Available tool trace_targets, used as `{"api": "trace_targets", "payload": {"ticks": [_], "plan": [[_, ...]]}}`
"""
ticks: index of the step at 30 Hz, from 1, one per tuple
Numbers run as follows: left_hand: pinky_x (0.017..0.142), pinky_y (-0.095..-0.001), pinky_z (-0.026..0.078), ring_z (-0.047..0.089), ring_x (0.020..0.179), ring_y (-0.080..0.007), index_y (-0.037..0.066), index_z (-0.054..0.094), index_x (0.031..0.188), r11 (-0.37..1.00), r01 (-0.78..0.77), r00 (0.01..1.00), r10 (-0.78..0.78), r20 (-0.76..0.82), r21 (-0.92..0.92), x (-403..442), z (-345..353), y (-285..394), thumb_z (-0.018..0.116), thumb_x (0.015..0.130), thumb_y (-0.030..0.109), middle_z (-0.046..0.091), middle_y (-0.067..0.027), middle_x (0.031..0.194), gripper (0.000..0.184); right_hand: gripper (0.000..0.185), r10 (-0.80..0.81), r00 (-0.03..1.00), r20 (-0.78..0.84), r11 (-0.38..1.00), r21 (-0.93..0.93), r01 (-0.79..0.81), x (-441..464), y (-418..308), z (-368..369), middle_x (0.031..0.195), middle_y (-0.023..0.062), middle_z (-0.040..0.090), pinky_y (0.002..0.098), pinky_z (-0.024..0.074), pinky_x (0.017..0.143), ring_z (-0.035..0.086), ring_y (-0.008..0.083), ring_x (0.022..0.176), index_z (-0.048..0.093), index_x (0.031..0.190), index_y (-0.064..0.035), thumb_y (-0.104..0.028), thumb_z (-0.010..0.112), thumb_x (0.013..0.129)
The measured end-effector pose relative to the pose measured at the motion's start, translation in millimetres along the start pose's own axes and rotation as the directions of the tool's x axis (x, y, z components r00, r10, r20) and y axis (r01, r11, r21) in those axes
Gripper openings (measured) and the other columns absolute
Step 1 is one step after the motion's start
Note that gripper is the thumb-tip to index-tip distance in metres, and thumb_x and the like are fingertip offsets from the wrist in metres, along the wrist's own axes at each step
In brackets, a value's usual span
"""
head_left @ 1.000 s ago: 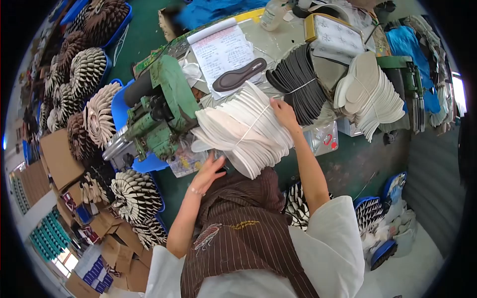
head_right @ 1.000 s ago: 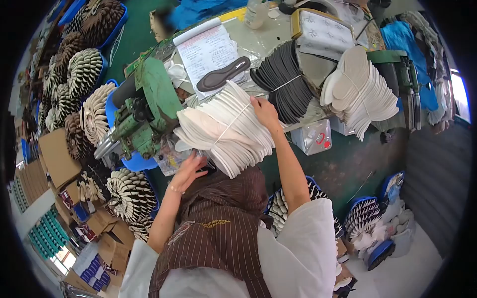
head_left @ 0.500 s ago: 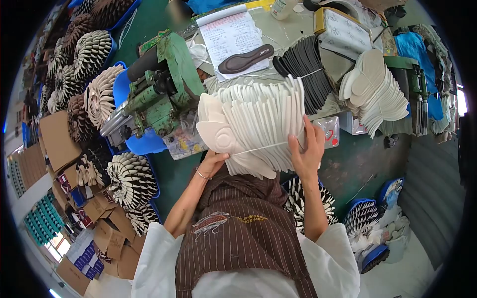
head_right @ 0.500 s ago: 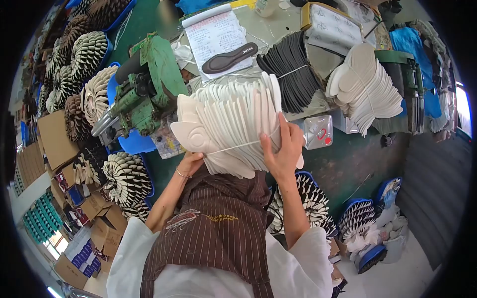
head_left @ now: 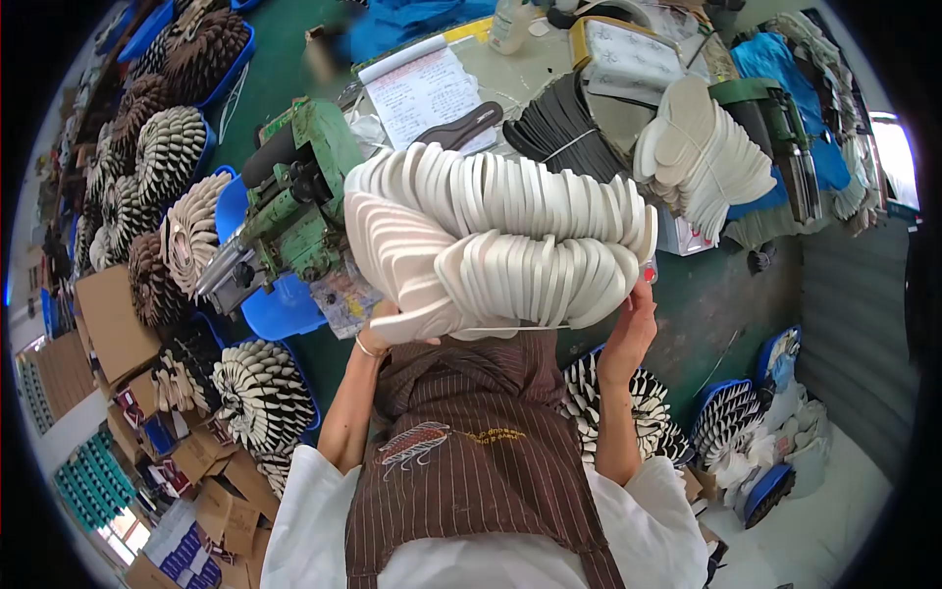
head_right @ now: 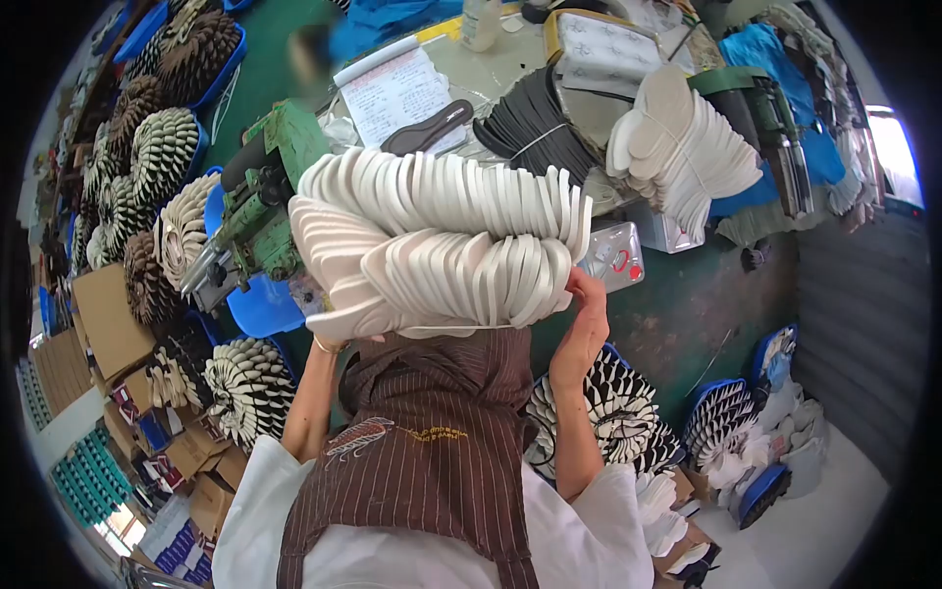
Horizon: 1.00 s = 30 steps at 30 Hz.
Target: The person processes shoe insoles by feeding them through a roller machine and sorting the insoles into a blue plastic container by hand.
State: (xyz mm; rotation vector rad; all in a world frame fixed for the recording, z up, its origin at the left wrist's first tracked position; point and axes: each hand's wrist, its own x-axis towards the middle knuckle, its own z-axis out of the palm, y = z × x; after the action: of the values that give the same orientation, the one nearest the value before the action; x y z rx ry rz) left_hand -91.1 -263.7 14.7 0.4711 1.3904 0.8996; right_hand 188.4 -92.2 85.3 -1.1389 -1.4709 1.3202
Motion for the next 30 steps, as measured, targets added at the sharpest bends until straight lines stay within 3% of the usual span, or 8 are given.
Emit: {"api": "trace_targets", "payload": {"ticks": [2,7,12,13,16,21,26,30], "plan": [[0.094,-0.0349,0.045,0.054,0.111,-0.0179,0.0,0.048,0.128,0.996,0.056,0.997,-0.052,0.052,-0.068,-15,5,22,0.079,0.066,0.002,0.058,-0.0093,0.121,0.069,0.055,0.102,0.994,-0.027,0.986,0.137,-0.097,-6,0,-6,0.121,0.0111,0.054,0.0347,0.0308,0.101,0.047,0.0199,0.115,0.049,0.122,0.005,-0.041,0.028,0.1],[0.098,-0.0351,0.04,0.051,0.115,-0.0191,0.0,0.049,0.127,0.946,-0.311,0.942,0.295,0.16,0.09,-45,-8,8,0.079,0.068,0.009,0.054,-0.0092,0.126,0.067,0.053,0.477,0.866,-0.152,0.76,0.565,-0.319,-18,-19,1,0.119,0.0113,0.056,0.0358,0.0389,0.097,0.053,0.0205,0.112,0.049,0.123,0.0017,-0.042,0.031,0.1],[0.109,-0.0362,0.025,0.038,0.13,-0.0232,-0.003,0.048,0.128,0.914,-0.255,0.941,0.309,0.135,-0.314,-82,-5,26,0.064,0.075,-0.002,0.045,-0.0159,0.137,0.056,0.04,0.342,0.93,0.136,0.649,0.681,-0.338,-54,48,-34,0.126,0.0135,0.053,0.038,0.0425,0.099,0.052,0.022,0.115,0.045,0.129,-0.0012,-0.025,0.042,0.097],[0.112,-0.039,0.015,0.023,0.138,-0.0274,-0.001,0.055,0.124,0.843,-0.496,0.852,0.519,0.075,-0.207,-78,2,35,0.063,0.074,-0.005,0.032,-0.0204,0.145,0.051,0.037,0.381,0.907,0.181,0.669,0.623,-0.405,-51,49,-33,0.126,0.0138,0.052,0.0378,0.0425,0.1,0.051,0.0222,0.116,0.046,0.127,-0.0008,-0.02,0.045,0.095],[0.113,-0.0459,0.005,0.01,0.141,-0.0334,0.005,0.068,0.104,0.722,-0.59,0.737,0.665,0.124,-0.361,-76,-4,13,0.06,0.073,-0.003,0.025,-0.0244,0.145,0.033,0.031,0.417,0.863,0.286,0.434,0.771,-0.465,-46,32,-9,0.126,0.0135,0.05,0.0364,0.0384,0.103,0.048,0.0218,0.118,0.049,0.121,-0.0008,-0.011,0.05,0.091],[0.114,-0.0444,0.003,0.012,0.141,-0.0333,0.001,0.071,0.091,0.578,-0.567,0.703,0.711,0.021,-0.587,-83,-1,4,0.06,0.068,0.008,0.036,-0.0243,0.139,0.027,0.032,0.392,0.909,0.139,0.773,0.486,-0.408,-55,16,0,0.129,0.0125,0.045,0.0378,0.0352,0.105,0.046,0.0228,0.118,0.048,0.112,-0.0018,-0.011,0.06,0.085],[0.114,-0.0457,0.002,0.021,0.139,-0.0332,-0.001,0.071,0.083,0.674,-0.601,0.756,0.653,-0.033,-0.428,-80,0,26,0.063,0.067,0.017,0.063,-0.0197,0.111,0.025,0.089,0.146,0.932,0.331,0.679,0.652,-0.337,-35,20,-2,0.138,0.015,0.036,0.0373,0.0335,0.105,0.041,0.0248,0.123,0.024,0.142,-0.0031,-0.017,0.071,0.068],[0.11,-0.046,0.018,0.023,0.137,-0.03,-0.003,0.067,0.095,0.717,-0.616,0.777,0.62,-0.103,-0.326,-52,3,23,0.065,0.073,0.022,0.069,-0.0153,0.086,0.034,0.097,0.055,0.941,0.332,0.76,0.597,-0.256,10,17,2,0.145,0.0167,0.029,0.0387,0.0318,0.105,0.038,0.0263,0.125,0.02,0.144,-0.0031,-0.021,0.073,0.065]]}}
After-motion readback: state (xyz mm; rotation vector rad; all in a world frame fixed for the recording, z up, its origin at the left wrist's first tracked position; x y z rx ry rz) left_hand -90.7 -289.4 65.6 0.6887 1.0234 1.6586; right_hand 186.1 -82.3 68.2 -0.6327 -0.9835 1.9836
